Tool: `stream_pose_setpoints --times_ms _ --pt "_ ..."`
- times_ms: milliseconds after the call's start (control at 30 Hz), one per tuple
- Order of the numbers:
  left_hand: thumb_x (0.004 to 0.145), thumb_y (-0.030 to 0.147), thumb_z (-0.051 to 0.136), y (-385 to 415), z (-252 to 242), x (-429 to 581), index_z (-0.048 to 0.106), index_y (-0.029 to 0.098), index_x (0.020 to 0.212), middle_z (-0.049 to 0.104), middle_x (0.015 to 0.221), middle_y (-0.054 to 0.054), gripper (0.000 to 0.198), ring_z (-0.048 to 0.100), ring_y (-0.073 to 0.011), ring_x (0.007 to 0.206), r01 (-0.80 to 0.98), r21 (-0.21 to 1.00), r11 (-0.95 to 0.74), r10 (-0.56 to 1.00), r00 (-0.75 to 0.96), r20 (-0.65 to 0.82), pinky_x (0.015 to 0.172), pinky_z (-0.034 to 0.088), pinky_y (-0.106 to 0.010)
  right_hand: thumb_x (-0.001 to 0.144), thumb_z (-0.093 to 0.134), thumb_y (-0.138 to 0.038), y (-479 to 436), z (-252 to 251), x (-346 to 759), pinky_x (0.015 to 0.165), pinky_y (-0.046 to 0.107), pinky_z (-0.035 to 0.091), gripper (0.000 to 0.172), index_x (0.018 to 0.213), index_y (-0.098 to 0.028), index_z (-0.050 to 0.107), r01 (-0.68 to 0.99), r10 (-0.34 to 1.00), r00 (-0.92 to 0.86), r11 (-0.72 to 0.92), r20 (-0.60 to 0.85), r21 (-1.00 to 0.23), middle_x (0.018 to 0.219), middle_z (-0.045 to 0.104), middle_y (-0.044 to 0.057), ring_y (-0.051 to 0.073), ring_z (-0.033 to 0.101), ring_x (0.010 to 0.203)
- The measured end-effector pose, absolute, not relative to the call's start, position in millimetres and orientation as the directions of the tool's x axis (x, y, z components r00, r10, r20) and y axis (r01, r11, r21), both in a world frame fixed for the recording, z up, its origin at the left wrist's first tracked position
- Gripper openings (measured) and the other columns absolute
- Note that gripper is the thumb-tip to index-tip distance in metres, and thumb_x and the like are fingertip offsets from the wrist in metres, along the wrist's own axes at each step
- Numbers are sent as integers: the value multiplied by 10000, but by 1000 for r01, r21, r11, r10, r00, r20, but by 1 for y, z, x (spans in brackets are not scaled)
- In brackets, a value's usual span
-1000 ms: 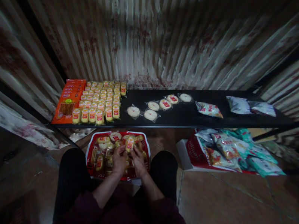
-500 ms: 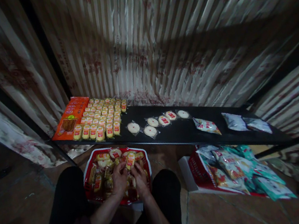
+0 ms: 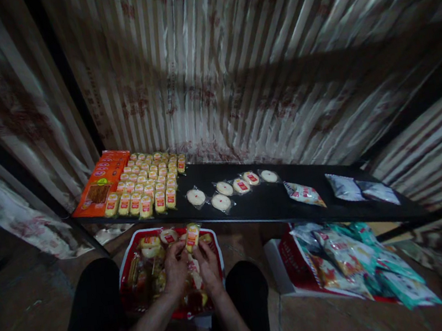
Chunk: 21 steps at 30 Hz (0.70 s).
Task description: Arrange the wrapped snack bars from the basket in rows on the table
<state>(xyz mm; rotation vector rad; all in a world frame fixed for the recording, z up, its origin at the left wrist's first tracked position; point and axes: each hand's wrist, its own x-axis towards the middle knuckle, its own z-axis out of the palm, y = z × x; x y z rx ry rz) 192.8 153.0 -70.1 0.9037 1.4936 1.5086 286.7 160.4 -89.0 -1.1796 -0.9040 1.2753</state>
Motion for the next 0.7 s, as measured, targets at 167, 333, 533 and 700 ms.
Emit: stream_pose_setpoints --times_ms 167,333,533,700 --pt "720 104 498 162 -64 191 627 172 877 675 916 -59 215 626 -181 882 -5 1000 -4 908 -418 1 878 482 -366 745 686 -441 168 -69 283 915 354 476 399 1086 -234 675 -203 993 42 -96 -107 -974 1118 689 53 231 631 1035" --pt "736 130 486 176 -57 188 617 166 893 668 910 -68 208 628 -183 858 26 1000 0 915 -404 11 838 495 -363 734 686 -446 181 -51 279 910 339 478 385 1044 -218 692 -144 995 92 -35 -48 -989 1061 700 60 225 639 1007" --pt "756 127 466 196 -39 185 613 172 907 656 922 -64 216 613 -177 854 84 996 6 920 -391 28 837 488 -357 735 671 -459 202 -28 277 830 330 510 419 1058 -194 685 -104 996 68 -43 -50 -994 1043 715 69 231 652 956" --pt "717 65 463 212 -23 186 628 177 876 641 929 -62 255 591 -180 893 164 986 17 899 -434 56 861 472 -350 722 661 -445 221 -16 276 809 339 519 399 1023 -184 698 -52 991 129 -23 -30 -998 993 729 64 234 656 918"
